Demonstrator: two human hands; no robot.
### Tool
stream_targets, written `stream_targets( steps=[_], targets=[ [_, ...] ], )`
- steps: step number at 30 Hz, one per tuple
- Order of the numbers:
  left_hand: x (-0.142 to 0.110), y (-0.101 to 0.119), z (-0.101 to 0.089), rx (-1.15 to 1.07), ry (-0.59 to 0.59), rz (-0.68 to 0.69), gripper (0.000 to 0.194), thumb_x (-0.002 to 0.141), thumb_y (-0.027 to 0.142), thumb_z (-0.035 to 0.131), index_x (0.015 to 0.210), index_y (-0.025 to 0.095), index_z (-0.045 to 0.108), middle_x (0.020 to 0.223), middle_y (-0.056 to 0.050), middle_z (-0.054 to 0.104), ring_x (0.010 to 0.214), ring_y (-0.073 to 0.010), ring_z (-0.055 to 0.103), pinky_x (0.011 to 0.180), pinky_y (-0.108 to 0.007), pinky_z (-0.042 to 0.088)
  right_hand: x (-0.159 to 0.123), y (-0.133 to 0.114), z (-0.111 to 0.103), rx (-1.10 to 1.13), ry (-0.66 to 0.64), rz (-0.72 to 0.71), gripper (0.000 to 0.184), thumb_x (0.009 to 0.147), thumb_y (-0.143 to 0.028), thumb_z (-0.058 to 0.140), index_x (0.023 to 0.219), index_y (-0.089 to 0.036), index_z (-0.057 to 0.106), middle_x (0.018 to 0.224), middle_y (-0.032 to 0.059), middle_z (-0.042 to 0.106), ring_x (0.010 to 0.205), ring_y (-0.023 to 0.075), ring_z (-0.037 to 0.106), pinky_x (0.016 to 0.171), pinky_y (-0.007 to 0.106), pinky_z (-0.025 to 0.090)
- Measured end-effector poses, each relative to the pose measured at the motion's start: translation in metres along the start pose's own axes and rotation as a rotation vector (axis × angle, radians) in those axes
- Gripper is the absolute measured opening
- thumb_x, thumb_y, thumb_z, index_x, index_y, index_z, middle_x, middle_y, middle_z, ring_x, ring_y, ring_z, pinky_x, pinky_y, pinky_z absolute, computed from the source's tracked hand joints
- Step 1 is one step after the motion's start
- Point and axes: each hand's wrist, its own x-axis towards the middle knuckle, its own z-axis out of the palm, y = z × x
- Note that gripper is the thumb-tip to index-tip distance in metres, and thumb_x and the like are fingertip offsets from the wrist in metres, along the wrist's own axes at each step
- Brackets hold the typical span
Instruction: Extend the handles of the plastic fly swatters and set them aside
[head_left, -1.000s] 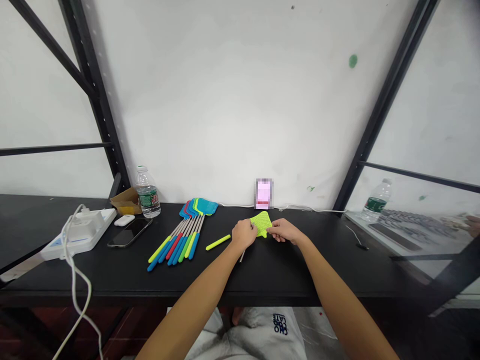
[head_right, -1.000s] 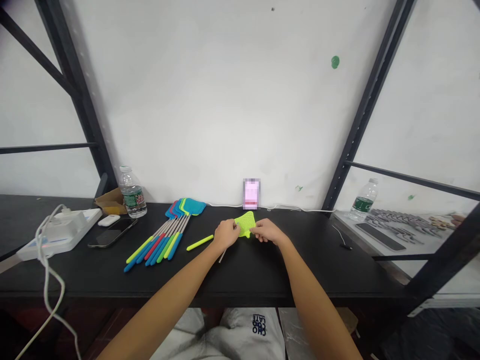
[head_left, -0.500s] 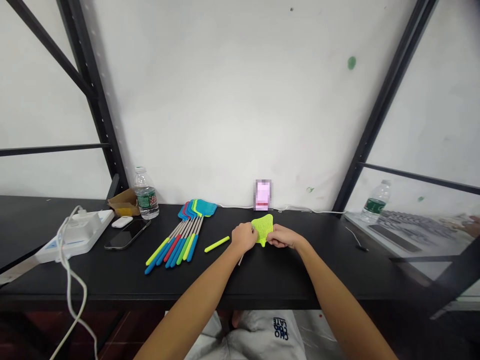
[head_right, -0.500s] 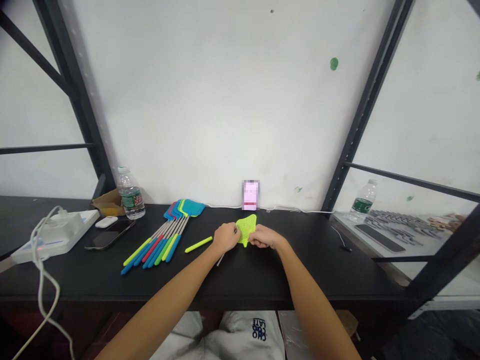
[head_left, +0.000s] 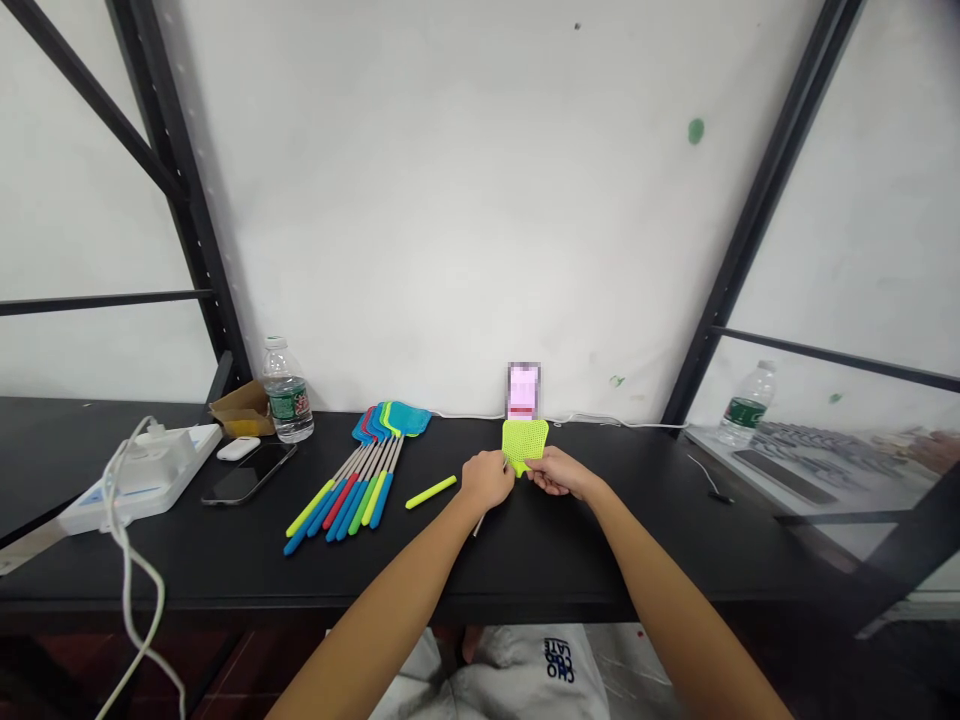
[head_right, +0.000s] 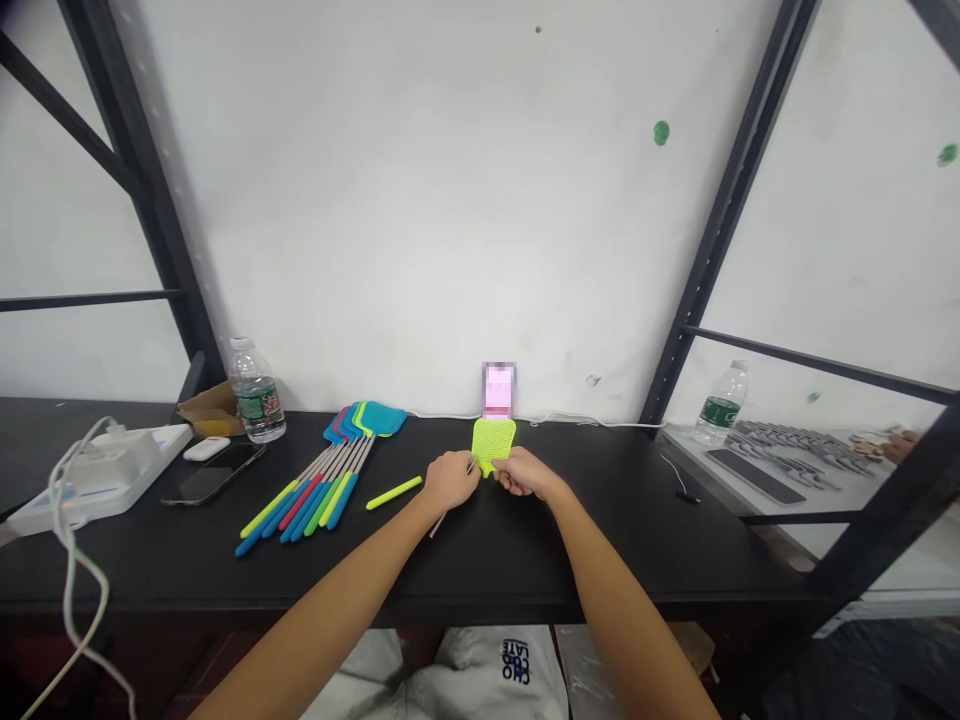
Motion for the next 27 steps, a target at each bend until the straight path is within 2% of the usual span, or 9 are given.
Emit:
stream_targets(
  steps=[3,7,27],
  targets=[
    [-0.0008,0.0008,-0.0001,0.008,-0.009,0.001,0.027,0.088,0.034,0.043,0.091,0.021,0.067,0.099,-0.010,0.071,0.092,-0.0241,0.067,0.078,-0.033,0.048,0.0031,0.0028,-0.0019,0.052,0.054,-0.052,0.030,0.083,-0.042,0.055,0.069,-0.015,0.054,0.046,-0.0028,0.051,0.031,0.0069,0.041,0.027,0.018,0.018],
    [-0.0015,0.0020,-0.0011,-0.004,-0.031,0.028,0.026,0.088,0.034,0.044,0.089,0.022,0.067,0.098,-0.009,0.071,0.091,-0.0233,0.067,0.077,-0.032,0.047,0.0042,0.0040,-0.0037,0.073,0.059,-0.097,0.031,0.083,-0.044,0.055,0.072,-0.015,0.054,0.046,-0.0032,0.051,0.032,0.0071,0.042,0.028,0.018,0.021],
    [-0.0022,0.0024,-0.0008,-0.122,-0.003,0.094,0.027,0.090,0.035,0.043,0.086,0.022,0.067,0.092,-0.006,0.070,0.086,-0.0201,0.065,0.071,-0.028,0.043,0.0041,0.0022,-0.0005,0.077,0.127,-0.147,0.035,0.083,-0.050,0.054,0.073,-0.016,0.054,0.046,-0.0038,0.050,0.033,0.0073,0.040,0.031,0.018,0.022]
  ],
)
